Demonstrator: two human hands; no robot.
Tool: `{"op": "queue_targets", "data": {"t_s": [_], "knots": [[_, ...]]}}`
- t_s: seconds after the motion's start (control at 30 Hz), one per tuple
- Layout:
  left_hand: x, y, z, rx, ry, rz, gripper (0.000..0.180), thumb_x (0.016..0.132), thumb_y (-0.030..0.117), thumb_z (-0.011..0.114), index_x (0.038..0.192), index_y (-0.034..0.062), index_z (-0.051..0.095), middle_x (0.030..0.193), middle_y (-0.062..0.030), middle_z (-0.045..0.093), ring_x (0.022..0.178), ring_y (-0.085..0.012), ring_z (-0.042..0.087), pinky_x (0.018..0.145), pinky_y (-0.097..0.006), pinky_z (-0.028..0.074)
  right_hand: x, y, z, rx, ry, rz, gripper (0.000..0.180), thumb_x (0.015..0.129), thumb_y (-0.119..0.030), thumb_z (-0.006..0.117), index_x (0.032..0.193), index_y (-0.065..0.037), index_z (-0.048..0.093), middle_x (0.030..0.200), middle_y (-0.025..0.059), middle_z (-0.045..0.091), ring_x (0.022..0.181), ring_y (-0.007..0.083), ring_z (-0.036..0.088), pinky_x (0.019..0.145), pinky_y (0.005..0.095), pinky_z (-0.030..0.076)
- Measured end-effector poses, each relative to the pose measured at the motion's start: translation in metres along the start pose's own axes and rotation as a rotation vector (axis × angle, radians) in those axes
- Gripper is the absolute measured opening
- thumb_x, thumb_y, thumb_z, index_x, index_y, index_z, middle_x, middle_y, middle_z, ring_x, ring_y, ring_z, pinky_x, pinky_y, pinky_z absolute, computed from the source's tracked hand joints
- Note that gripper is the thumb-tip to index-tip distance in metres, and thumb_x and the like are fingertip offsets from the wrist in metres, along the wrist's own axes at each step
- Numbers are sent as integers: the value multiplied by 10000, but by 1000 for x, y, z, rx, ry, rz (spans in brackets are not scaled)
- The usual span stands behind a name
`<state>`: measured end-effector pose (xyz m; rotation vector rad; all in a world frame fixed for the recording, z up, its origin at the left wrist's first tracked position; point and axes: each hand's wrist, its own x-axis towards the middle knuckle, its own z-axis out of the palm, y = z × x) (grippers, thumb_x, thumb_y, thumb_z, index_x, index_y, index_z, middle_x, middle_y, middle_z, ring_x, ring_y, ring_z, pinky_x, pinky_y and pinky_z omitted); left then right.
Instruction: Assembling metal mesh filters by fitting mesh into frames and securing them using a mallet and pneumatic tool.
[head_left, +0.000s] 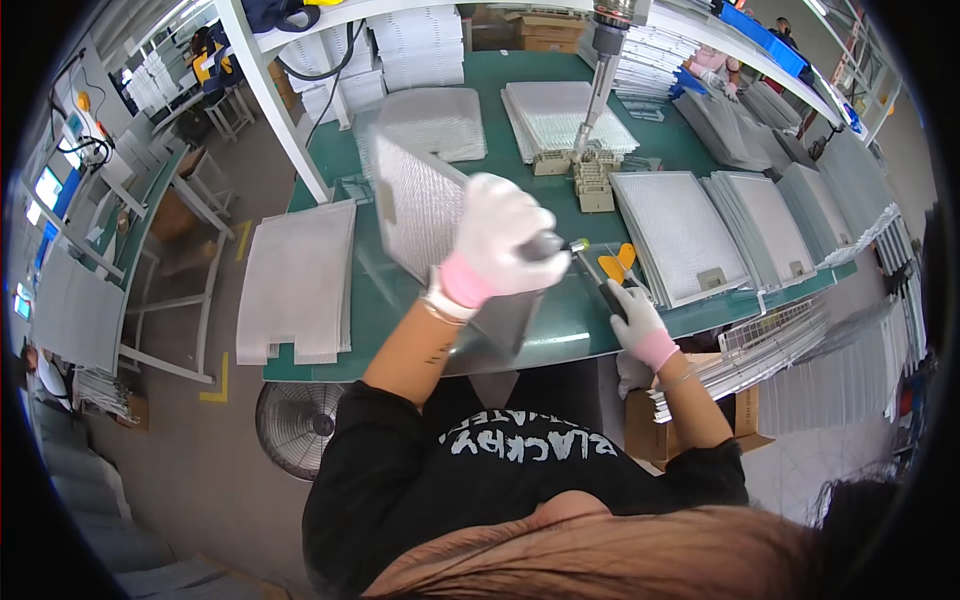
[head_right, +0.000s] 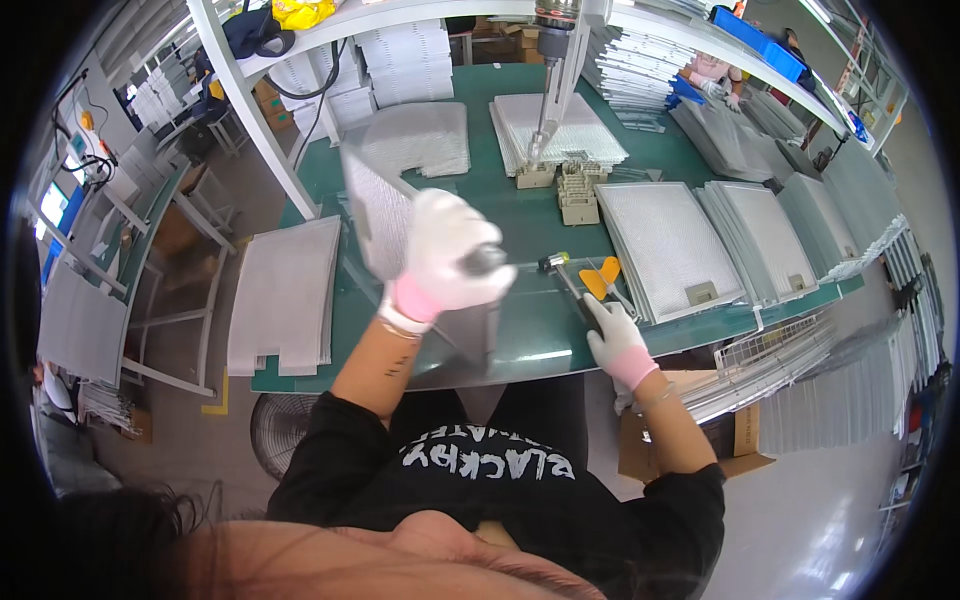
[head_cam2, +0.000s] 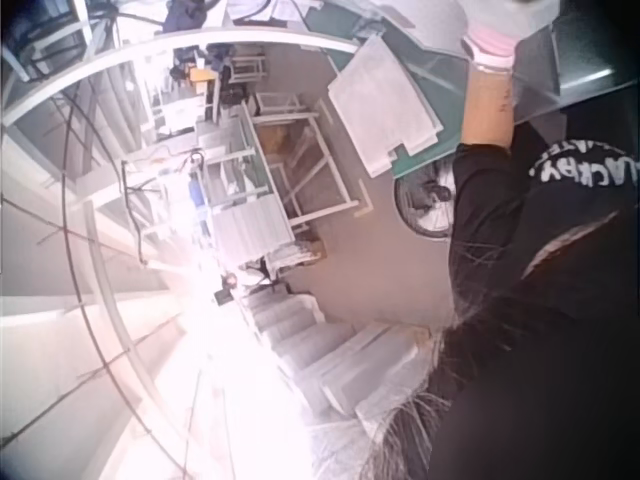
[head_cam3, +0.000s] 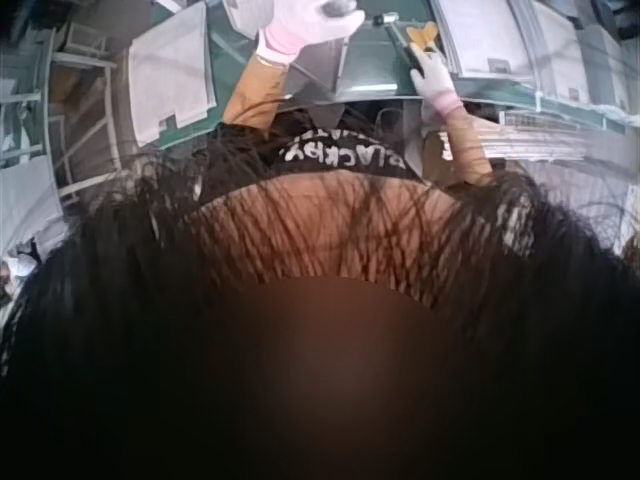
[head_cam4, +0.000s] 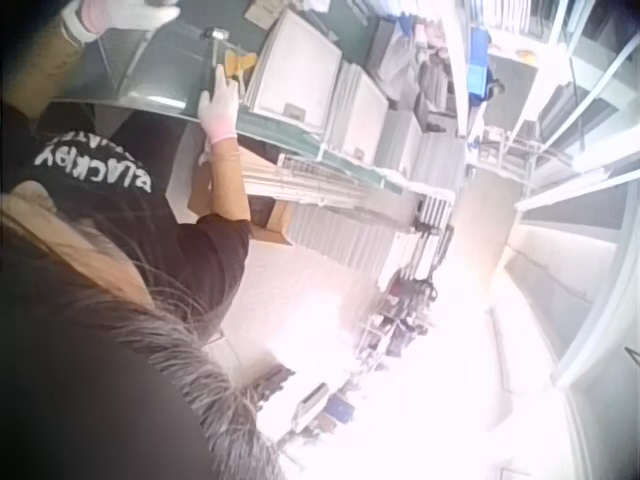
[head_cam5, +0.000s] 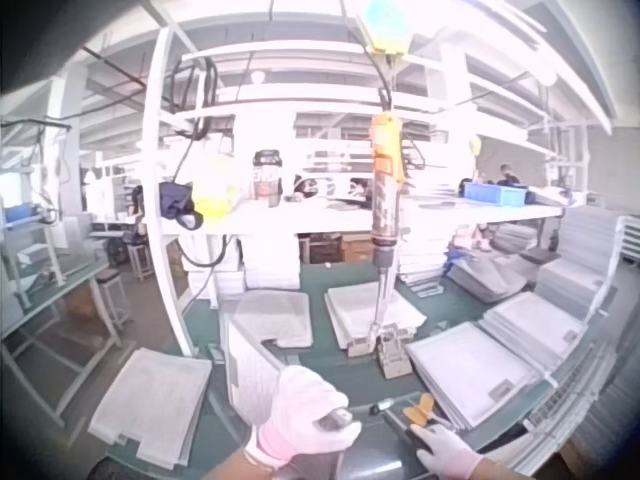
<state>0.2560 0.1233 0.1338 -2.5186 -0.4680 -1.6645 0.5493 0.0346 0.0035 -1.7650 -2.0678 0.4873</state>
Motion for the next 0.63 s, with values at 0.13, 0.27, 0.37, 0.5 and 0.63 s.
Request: {"op": "queue_targets", "data": {"t_s": [0.13, 0.27, 0.37, 0.5, 0.63], "knots": [[-3, -22, -73, -679, 420, 45, 248, 827, 333, 597, 729, 106, 572, 684, -1, 526, 703, -190, 459, 747, -360, 385, 7, -15, 15, 122, 260, -175, 676, 814, -175, 683, 1402, 6, 401, 1336, 223, 446, 1278, 388, 407, 1104, 454, 310], [-12, -61, -101, -1452, 556, 292, 400, 932, 500, 460, 753, 147, 522, 641, 32, 457, 658, -111, 385, 787, -309, 356, 30, -23, 26, 510, 344, -226, 735, 850, -180, 676, 1443, 52, 312, 1459, 217, 365, 1380, 307, 343, 1143, 401, 260], [-29, -75, -74, -1585, 652, 232, 417, 936, 521, 432, 770, 151, 529, 655, 30, 471, 677, -124, 413, 821, -321, 374, 36, -41, 14, 1069, 89, -205, 564, 944, -199, 580, 1393, 74, 376, 1308, 135, 520, 1239, 190, 475, 1073, 321, 342], [-49, -89, -46, -1670, 729, 244, 409, 944, 507, 410, 777, 155, 533, 676, 35, 493, 682, -141, 453, 871, -369, 396, 25, -39, 17, 1069, 73, -45, 430, 974, -217, 534, 1293, 66, 482, 1156, 58, 586, 1057, 99, 505, 962, 259, 391], [-56, -82, -45, -1786, 1054, -733, 508, 932, 603, 413, 908, 137, 615, 714, -35, 516, 690, -209, 476, 922, -414, 399, 6, -32, 9, 1183, 143, 52, 516, 983, -258, 536, 1378, 54, 419, 1254, 78, 551, 1153, 125, 500, 1057, 272, 345]]}}
